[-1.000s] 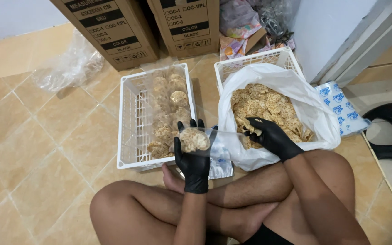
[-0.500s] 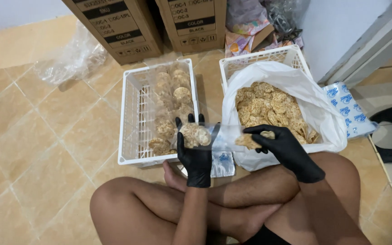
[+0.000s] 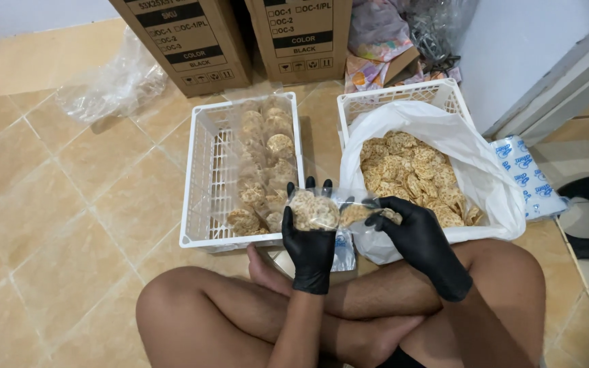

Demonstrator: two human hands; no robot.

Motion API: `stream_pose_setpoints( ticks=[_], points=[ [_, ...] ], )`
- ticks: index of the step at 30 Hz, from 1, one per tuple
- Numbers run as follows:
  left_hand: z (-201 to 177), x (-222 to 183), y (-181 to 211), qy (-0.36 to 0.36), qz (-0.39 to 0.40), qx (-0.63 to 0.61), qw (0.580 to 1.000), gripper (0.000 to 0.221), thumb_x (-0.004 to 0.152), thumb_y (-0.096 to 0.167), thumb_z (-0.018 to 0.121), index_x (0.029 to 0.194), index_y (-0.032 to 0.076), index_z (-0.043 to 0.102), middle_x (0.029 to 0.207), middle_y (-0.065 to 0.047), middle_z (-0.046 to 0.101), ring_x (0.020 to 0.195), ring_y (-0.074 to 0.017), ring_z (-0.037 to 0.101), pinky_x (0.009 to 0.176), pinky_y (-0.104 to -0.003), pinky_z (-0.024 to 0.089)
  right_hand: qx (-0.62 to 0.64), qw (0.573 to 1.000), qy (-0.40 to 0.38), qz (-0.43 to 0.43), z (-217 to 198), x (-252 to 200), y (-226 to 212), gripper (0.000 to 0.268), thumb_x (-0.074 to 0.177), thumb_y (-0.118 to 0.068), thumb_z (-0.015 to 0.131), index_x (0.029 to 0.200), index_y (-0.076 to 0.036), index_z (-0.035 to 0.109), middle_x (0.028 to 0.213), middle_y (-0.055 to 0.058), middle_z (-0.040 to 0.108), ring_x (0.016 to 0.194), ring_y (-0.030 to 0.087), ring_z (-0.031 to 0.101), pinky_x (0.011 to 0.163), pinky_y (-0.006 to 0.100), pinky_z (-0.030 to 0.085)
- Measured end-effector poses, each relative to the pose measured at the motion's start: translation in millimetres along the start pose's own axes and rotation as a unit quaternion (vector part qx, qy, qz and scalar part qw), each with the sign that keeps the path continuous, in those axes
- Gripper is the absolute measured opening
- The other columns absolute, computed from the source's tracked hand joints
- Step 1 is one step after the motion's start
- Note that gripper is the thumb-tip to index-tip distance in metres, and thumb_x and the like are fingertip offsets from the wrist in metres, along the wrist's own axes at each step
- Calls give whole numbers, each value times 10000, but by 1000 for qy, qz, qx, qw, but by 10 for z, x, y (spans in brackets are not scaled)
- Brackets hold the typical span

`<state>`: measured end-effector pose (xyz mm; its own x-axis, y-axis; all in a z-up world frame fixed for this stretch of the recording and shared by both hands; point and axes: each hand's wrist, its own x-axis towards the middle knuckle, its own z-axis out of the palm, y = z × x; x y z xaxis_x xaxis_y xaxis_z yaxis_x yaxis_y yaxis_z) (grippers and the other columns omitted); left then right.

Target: Packaging small food items into individual plastic bags while sitting on the floor.

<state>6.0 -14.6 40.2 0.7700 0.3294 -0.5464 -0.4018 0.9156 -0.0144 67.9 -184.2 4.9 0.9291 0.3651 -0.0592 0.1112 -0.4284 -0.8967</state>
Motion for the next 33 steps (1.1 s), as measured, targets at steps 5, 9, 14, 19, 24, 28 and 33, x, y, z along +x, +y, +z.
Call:
stream_pose_setpoints(
  ticks=[5,9,14,19,24,28,33],
  points=[
    [-65,48,-31,13,-8,5,1000,532,810,354,762,1239,51,674,1305,-166,655,1182,-422,618,1020,-654,435,-31,999,-3,27,-67,-32,-231,252,864,-201,801,1114,-215,772,520,54,696,507,183,661,696,343,554],
    [-299,276,10,-32,-44,-3,998,541,848,348,739,1295,58,645,1393,-184,604,1270,-491,543,1041,-704,386,-3,998,-63,-10,-150,-28,-112,360,948,-95,615,1299,-140,679,743,165,697,635,238,664,779,431,566],
    [-362,261,9,-52,-66,-2,996,609,861,382,729,1367,66,608,1453,-190,555,1307,-490,509,1047,-699,378,-80,990,-109,-46,-253,-146,-419,495,939,-44,592,1426,-126,602,780,217,767,768,358,789,804,510,583],
    [-422,308,-12,-75,-69,12,995,689,867,428,702,1444,81,555,1537,-185,486,1387,-468,442,1096,-725,289,-33,997,-56,30,-245,-132,-201,293,917,-129,714,1205,-160,759,617,127,792,607,222,766,755,364,581],
    [-684,555,11,-66,-81,-22,994,639,875,394,719,1401,55,588,1491,-217,519,1359,-521,451,1065,-749,323,13,1000,-15,-5,-227,-130,-220,449,892,-15,707,1316,-160,723,875,145,796,744,247,748,753,387,606],
    [-764,676,18,-69,-86,-22,994,617,871,390,724,1361,32,615,1440,-232,564,1328,-527,489,1040,-771,330,214,976,28,24,-155,-93,-172,663,736,180,783,1358,-22,672,1105,199,721,802,224,676,768,403,636],
    [-716,580,-26,-79,-102,-36,991,647,886,385,708,1419,43,579,1482,-233,525,1327,-528,480,1038,-757,346,184,982,46,18,-39,-65,-112,565,735,105,830,1274,-24,719,1056,157,747,846,193,707,824,389,635]
  ],
)
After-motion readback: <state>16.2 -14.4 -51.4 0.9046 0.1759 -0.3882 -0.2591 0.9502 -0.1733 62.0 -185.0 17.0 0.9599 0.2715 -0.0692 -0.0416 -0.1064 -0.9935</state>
